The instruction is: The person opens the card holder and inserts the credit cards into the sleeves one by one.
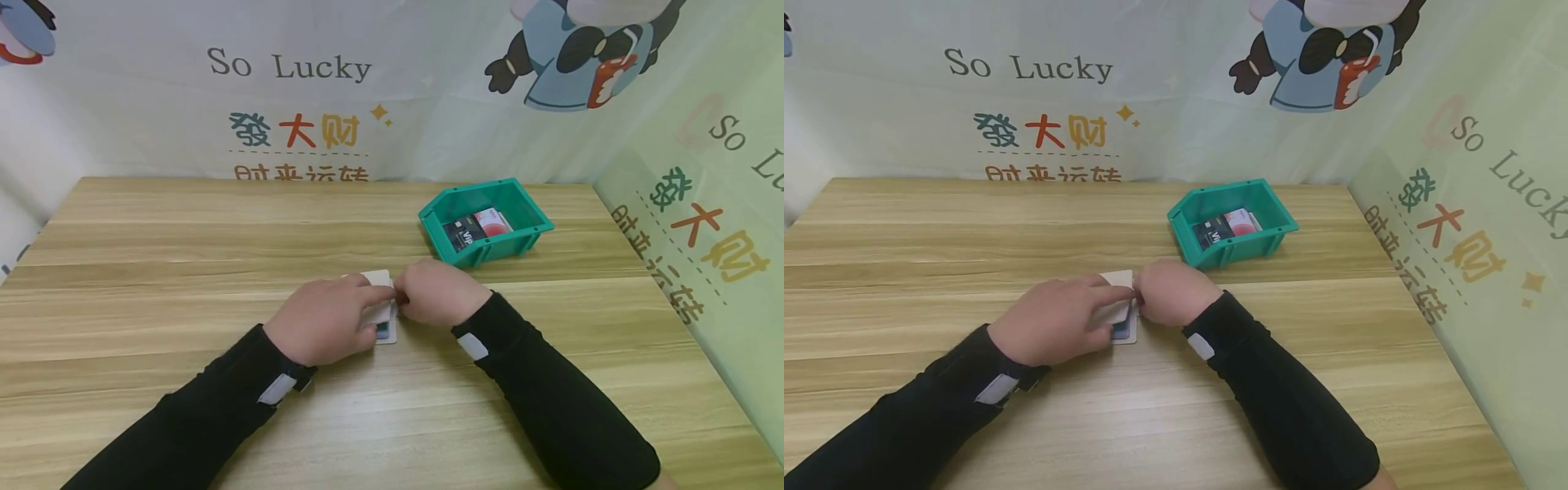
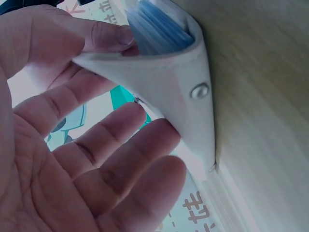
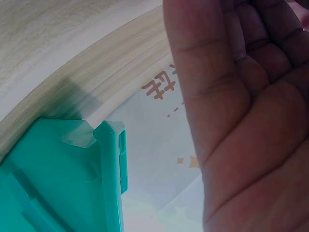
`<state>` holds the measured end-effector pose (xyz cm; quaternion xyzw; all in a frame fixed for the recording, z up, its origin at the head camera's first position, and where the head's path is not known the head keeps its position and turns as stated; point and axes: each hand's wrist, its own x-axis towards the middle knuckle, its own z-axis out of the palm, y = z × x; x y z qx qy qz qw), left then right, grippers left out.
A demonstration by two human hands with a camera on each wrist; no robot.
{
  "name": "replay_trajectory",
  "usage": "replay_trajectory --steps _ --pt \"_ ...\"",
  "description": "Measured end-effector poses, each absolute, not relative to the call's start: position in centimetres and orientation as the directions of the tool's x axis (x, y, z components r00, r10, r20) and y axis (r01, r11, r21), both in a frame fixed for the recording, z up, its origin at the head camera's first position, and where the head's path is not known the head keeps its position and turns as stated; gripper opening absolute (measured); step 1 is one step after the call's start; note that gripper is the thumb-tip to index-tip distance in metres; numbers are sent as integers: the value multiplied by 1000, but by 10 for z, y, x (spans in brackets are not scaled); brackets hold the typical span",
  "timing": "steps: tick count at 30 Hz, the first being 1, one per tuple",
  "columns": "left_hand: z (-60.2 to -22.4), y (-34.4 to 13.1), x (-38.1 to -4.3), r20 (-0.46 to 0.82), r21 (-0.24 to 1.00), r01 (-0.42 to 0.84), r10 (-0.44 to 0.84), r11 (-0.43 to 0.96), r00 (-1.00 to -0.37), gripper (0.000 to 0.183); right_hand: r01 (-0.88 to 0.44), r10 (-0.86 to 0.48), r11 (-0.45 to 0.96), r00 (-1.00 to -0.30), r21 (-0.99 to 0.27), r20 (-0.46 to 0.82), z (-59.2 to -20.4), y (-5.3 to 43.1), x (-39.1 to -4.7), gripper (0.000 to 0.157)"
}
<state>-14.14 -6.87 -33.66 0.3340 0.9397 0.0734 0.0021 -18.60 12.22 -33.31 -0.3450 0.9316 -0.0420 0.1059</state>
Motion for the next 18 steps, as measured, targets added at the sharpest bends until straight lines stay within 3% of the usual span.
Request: replay_trajectory --steps 10,18 --pt "-331 -70 -138 117 188 643 633 743 -765 34 -636 -653 757 -739 -151 -166 -333 123 -185 7" --pt "-319 -74 -139 106 294 548 543 783 -833 20 -615 -636 772 -750 -163 -182 -332 123 -185 8"
